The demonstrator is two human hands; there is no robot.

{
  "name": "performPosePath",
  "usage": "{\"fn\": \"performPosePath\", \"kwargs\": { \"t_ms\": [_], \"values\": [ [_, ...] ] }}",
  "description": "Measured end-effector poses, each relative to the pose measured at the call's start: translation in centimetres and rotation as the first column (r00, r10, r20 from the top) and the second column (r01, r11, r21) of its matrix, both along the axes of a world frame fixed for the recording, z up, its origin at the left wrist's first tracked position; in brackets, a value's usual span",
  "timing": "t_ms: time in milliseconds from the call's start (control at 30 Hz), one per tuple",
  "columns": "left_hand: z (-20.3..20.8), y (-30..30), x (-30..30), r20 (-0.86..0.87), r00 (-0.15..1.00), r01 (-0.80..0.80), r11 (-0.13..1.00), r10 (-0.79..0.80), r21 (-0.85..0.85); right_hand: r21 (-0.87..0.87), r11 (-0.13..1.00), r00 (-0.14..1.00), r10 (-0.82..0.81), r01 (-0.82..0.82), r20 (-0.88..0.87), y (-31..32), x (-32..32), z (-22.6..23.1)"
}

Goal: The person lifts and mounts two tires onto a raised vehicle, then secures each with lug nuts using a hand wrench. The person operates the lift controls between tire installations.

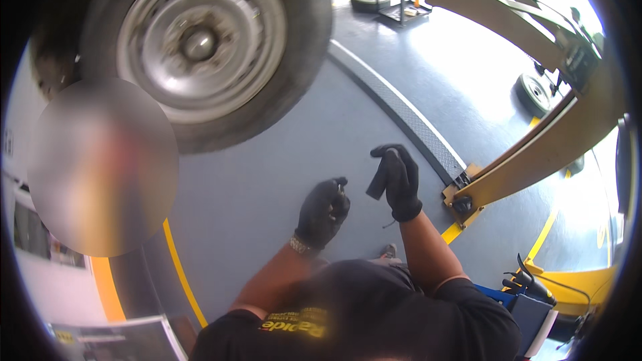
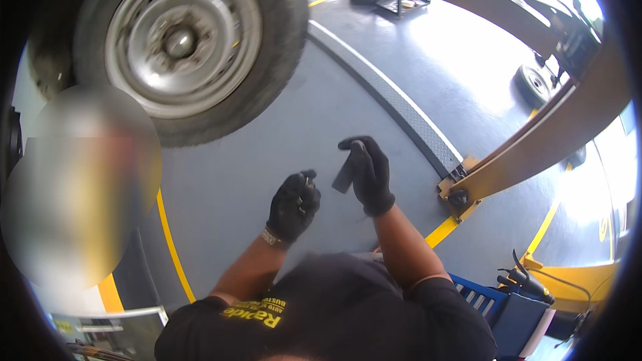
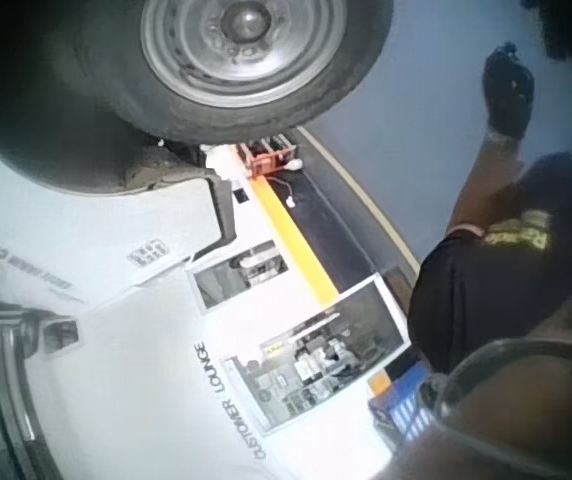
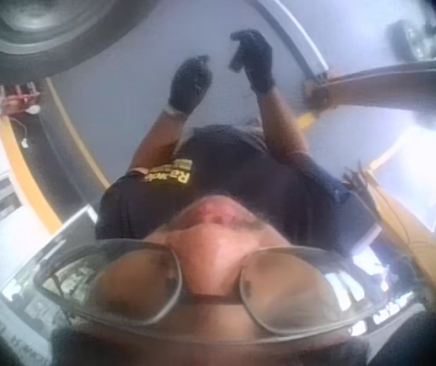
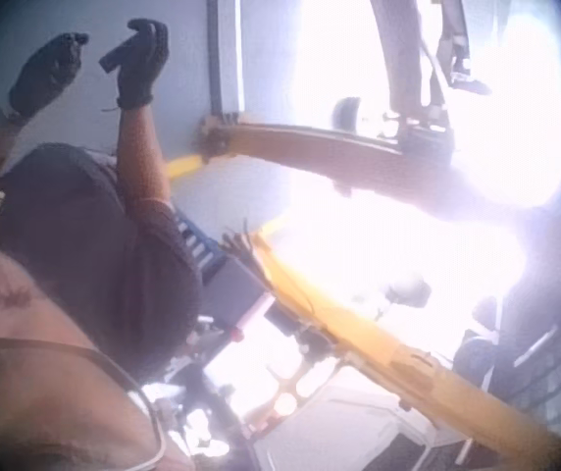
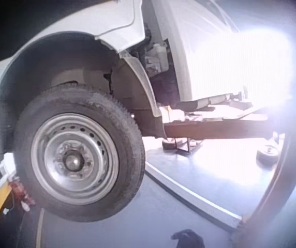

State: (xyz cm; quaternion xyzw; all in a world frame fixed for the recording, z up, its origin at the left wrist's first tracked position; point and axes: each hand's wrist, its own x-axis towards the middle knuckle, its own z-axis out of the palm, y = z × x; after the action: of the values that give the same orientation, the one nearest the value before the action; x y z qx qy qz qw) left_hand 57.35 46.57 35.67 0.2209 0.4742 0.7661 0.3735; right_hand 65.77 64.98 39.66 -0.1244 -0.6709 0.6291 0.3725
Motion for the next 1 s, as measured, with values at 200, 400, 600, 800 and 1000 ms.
{"fn": "performPosePath", "kwargs": {
  "t_ms": [200,400,600,800,1000],
  "values": [
    [8.1,-7.6,-1.0,0.104,0.980,-0.174,0.984,0.168,0.046,0.499,0.838,0.948,-0.062,0.219,-0.312,-10.7,-3.9,4.4],
    [8.6,-14.4,-5.2,0.071,0.993,-0.107,0.988,0.100,0.111,0.591,0.772,0.909,0.040,0.236,-0.414,-17.6,-6.4,4.7],
    [9.9,-15.7,-7.6,-0.122,0.976,-0.189,0.980,0.180,-0.066,0.615,0.764,0.917,0.080,0.196,-0.392,-19.4,-8.8,3.2],
    [11.4,-14.5,-11.3,-0.330,0.924,-0.227,0.972,0.195,-0.060,0.709,0.705,0.959,0.187,0.018,-0.211,-17.7,-11.4,3.9],
    [15.2,-11.8,-17.7,-0.514,0.857,-0.132,0.942,-0.048,-0.310,0.686,0.724,0.954,0.252,-0.076,-0.161,-13.6,-15.8,3.9]
  ]
}}
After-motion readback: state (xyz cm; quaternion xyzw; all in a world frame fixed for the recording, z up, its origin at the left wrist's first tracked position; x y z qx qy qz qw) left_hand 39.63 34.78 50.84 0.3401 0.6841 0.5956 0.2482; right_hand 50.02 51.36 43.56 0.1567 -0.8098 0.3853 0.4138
